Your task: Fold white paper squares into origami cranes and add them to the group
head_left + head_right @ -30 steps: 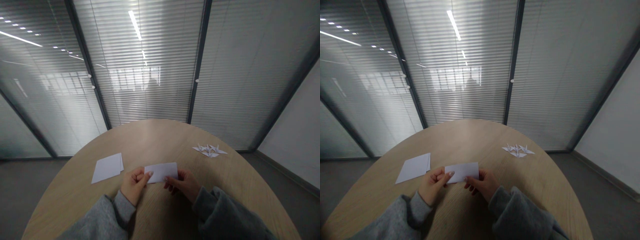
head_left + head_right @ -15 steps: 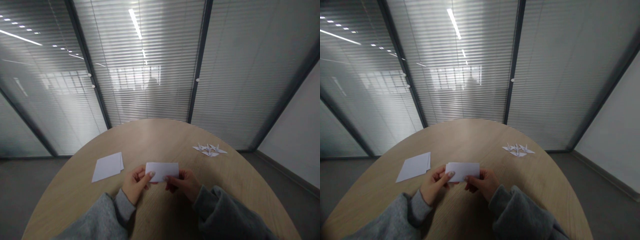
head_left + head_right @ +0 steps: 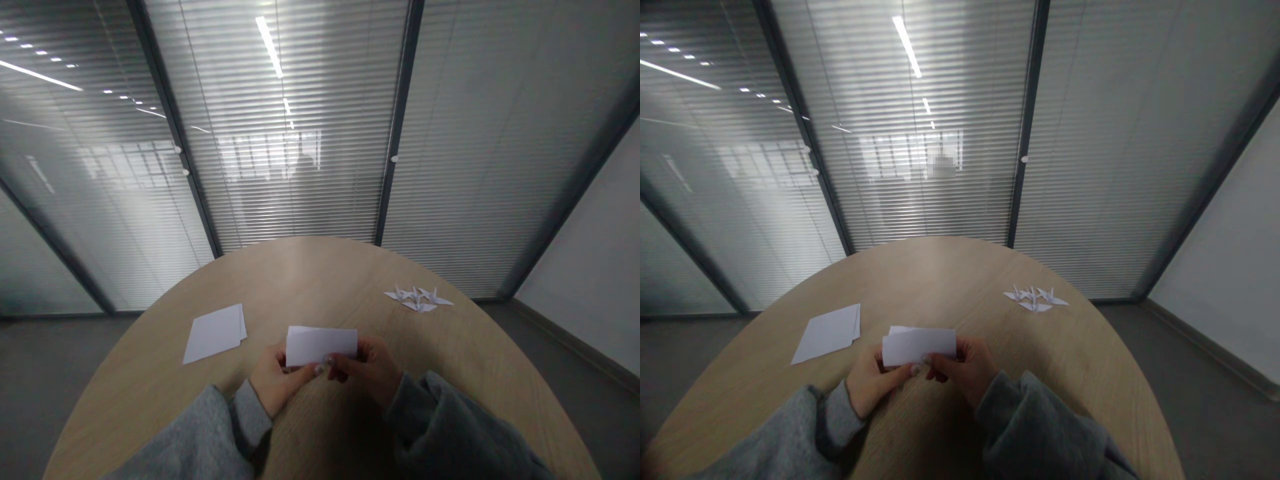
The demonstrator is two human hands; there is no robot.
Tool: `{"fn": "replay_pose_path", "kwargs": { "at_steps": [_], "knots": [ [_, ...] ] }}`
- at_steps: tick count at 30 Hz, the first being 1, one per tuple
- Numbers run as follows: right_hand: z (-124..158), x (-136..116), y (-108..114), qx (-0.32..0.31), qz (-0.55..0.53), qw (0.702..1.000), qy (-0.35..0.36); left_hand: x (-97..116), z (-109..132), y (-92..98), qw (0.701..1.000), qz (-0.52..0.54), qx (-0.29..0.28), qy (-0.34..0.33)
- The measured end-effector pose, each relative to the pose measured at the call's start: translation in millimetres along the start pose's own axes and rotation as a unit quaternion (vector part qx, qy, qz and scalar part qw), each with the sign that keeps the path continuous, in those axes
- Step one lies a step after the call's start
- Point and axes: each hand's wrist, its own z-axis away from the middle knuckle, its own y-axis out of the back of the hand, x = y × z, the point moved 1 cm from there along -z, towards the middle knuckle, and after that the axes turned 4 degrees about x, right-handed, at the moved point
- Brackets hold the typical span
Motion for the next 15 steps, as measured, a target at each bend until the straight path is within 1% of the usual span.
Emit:
{"fn": "replay_pose_path", "kwargs": {
  "at_steps": [9, 15],
  "knots": [
    [-0.1, 2.6, -0.2, -0.005, 0.002, 1.0, 0.001, -4.0, -0.8, 1.2, 1.0, -0.01, -0.006, 0.002],
    [0.7, -0.3, -1.2, -0.007, -0.009, 1.0, -0.004, -3.7, -1.1, 2.0, 0.999, -0.044, 0.014, -0.003]
  ]
}}
